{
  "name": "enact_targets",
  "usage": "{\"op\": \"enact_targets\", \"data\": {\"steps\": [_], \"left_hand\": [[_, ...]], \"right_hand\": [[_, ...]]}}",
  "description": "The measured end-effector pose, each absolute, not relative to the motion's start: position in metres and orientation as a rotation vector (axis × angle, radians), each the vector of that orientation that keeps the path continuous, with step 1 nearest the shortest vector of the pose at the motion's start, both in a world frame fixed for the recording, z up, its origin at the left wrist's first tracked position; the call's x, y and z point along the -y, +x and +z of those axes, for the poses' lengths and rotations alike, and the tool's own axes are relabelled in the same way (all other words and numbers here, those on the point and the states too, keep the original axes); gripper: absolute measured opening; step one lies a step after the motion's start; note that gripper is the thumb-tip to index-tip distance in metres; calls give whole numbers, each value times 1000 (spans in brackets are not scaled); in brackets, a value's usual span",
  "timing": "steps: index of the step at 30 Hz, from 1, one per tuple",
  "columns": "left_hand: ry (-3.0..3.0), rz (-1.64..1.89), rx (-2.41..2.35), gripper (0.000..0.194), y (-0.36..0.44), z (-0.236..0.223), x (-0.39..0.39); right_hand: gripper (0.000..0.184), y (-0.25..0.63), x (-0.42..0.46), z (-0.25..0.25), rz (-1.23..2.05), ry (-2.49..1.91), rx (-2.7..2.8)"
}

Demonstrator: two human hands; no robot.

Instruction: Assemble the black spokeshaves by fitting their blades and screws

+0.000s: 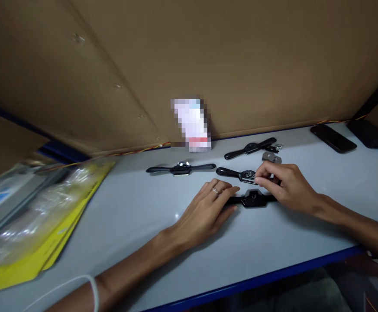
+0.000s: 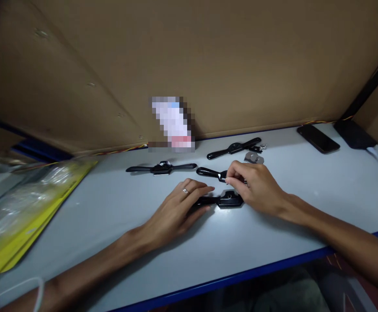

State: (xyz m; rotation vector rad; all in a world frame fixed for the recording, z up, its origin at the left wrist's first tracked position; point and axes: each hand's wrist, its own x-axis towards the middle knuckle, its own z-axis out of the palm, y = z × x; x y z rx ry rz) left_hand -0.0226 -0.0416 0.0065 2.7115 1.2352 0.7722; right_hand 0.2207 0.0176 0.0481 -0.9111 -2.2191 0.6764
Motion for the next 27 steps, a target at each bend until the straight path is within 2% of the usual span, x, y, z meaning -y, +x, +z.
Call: {"op": "enact_targets", "data": {"steps": [4,27], "left_hand": [[2766,652,-1194,26,-26,4,38],[2823,659,-1147,30,-27,4,37]], "right_hand": [[15,225,-23,41,605,-868,2392],[20,213,-15,34,449,-906,2682]]}}
